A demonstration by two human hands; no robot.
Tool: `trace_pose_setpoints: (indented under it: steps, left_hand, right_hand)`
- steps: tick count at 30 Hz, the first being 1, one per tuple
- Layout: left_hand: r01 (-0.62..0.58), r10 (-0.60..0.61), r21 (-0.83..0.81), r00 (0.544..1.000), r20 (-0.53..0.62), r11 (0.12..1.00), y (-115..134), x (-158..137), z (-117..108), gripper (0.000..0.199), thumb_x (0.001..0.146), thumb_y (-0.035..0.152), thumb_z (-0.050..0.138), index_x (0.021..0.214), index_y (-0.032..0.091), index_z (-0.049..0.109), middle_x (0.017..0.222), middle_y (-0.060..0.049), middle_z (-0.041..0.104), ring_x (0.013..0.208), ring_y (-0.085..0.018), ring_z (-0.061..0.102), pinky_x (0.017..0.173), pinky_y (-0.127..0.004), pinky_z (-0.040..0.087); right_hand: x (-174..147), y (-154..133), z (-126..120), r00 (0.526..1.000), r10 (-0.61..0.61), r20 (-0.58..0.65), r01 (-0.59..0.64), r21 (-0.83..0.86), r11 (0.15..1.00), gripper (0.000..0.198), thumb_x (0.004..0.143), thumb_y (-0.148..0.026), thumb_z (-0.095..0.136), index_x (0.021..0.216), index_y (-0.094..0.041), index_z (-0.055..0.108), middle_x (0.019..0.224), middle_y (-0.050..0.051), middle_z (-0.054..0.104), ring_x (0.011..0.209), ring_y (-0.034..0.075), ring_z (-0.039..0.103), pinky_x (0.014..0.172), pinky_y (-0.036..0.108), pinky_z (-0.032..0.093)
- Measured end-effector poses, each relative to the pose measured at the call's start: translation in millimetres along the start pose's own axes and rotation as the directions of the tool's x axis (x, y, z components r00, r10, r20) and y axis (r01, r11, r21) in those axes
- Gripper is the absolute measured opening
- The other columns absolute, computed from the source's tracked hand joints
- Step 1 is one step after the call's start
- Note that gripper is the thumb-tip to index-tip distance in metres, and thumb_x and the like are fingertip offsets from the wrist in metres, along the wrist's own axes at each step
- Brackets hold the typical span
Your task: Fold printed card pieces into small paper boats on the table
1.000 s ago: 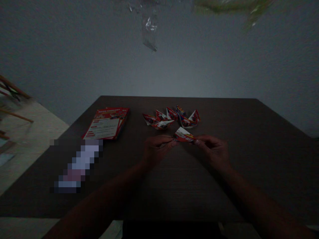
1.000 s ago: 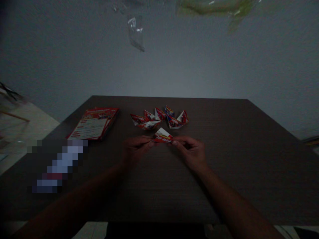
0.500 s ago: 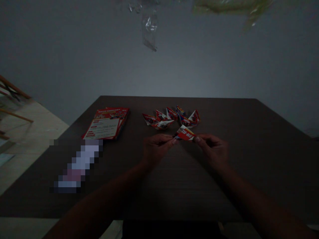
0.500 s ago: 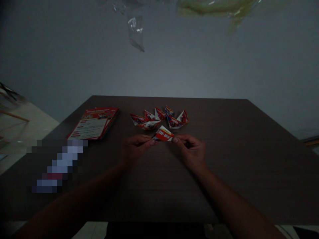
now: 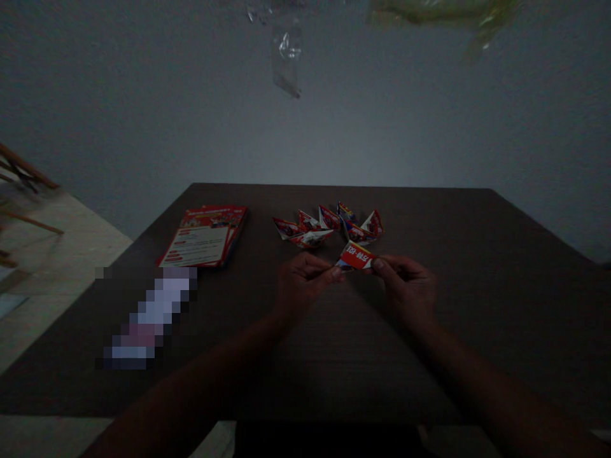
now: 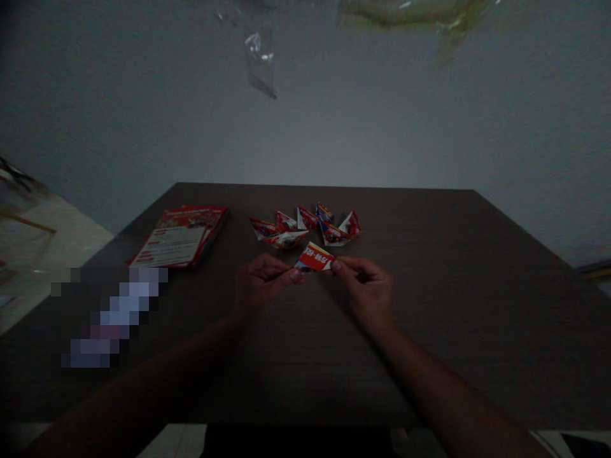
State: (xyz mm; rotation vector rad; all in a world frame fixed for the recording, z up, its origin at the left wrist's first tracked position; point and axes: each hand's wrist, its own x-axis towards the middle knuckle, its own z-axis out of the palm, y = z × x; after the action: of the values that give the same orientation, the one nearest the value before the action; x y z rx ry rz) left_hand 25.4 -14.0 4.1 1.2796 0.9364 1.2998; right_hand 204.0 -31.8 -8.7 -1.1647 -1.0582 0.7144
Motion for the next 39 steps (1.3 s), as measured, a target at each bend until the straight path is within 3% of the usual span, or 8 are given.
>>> trace_pose_setpoints:
  steps: [5,9,19,25,30,34,36,39]
  left_hand:
    - [0.071,-0.069,-0.013,0.986,0.154,0.997,1,3,-2,0.045,0.068,0.028,0.074,0.107,0.013,0.057,0.078,-0.005,0.073,0.070,-0.017,0.069,0.069,-0.027,0.055]
    - [0.083,-0.088,0.033,0.961,0.261,0.996,-2,7,0,0.029,0.073,0.033,0.069,0.091,0.010,0.066,0.080,-0.008,0.072,0.068,-0.015,0.067,0.066,-0.024,0.053]
    - [0.070,-0.069,0.003,0.972,0.222,0.998,-6,7,0,0.028,0.080,0.037,0.062,0.083,0.010,0.068,0.071,-0.007,0.072,0.058,-0.015,0.067,0.058,-0.025,0.055]
    - [0.051,-0.066,0.065,0.964,0.259,0.997,-4,4,0,0.027,0.080,0.037,0.062,0.080,0.011,0.068,0.070,-0.006,0.071,0.058,-0.015,0.067,0.057,-0.025,0.055]
    - [0.127,-0.154,0.091,0.892,0.424,0.988,-9,0,1,0.031,0.080,0.041,0.061,0.077,0.010,0.065,0.065,-0.006,0.069,0.056,-0.015,0.066,0.056,-0.025,0.054]
    - [0.209,-0.227,0.090,0.858,0.461,0.974,-12,-2,3,0.038,0.084,0.048,0.051,0.079,0.012,0.058,0.058,-0.002,0.064,0.050,-0.013,0.063,0.050,-0.024,0.052]
    - [0.173,-0.239,0.183,0.857,0.456,0.968,-10,-2,3,0.038,0.088,0.050,0.043,0.082,0.013,0.055,0.048,0.003,0.056,0.040,-0.011,0.056,0.042,-0.020,0.044]
    - [-0.050,-0.130,0.379,0.891,0.435,0.924,-7,0,2,0.035,0.091,0.045,0.037,0.081,0.016,0.054,0.044,0.006,0.046,0.038,-0.008,0.046,0.040,-0.017,0.033]
  right_hand:
    - [0,-9,1,0.999,-0.011,0.034,0.012,-0.010,1.000,0.017,0.065,-0.029,0.077,0.075,-0.018,0.069,0.064,0.002,0.071,0.056,0.016,0.067,0.056,0.026,0.055]
    - [-1,-10,2,0.992,-0.001,0.124,0.004,-0.023,1.000,0.018,0.065,-0.029,0.077,0.075,-0.018,0.067,0.064,0.002,0.071,0.056,0.016,0.068,0.055,0.026,0.055]
    - [0,-7,1,0.973,0.055,0.222,-0.052,-0.019,0.998,0.020,0.067,-0.031,0.076,0.079,-0.018,0.067,0.068,0.004,0.073,0.059,0.016,0.068,0.058,0.026,0.055]
    - [3,-7,-1,0.896,0.116,0.428,-0.111,-0.036,0.993,0.026,0.071,-0.036,0.071,0.089,-0.016,0.070,0.069,0.005,0.073,0.059,0.017,0.067,0.058,0.028,0.054]
    - [2,-5,-1,0.872,0.045,0.488,0.050,-0.180,0.982,0.022,0.079,-0.038,0.063,0.080,-0.018,0.072,0.065,0.002,0.070,0.054,0.013,0.061,0.050,0.023,0.047]
    - [0,-6,-2,0.869,-0.019,0.495,0.181,-0.281,0.943,0.025,0.083,-0.038,0.057,0.081,-0.017,0.070,0.055,-0.002,0.061,0.045,0.010,0.052,0.043,0.020,0.039]
    - [0,-7,-3,0.862,-0.016,0.506,0.196,-0.306,0.932,0.025,0.084,-0.038,0.055,0.081,-0.016,0.068,0.050,-0.003,0.055,0.042,0.009,0.048,0.041,0.020,0.035]
    - [1,-6,-3,0.850,0.027,0.525,0.155,-0.300,0.941,0.026,0.085,-0.039,0.054,0.081,-0.016,0.065,0.051,-0.004,0.051,0.043,0.009,0.045,0.042,0.019,0.034]
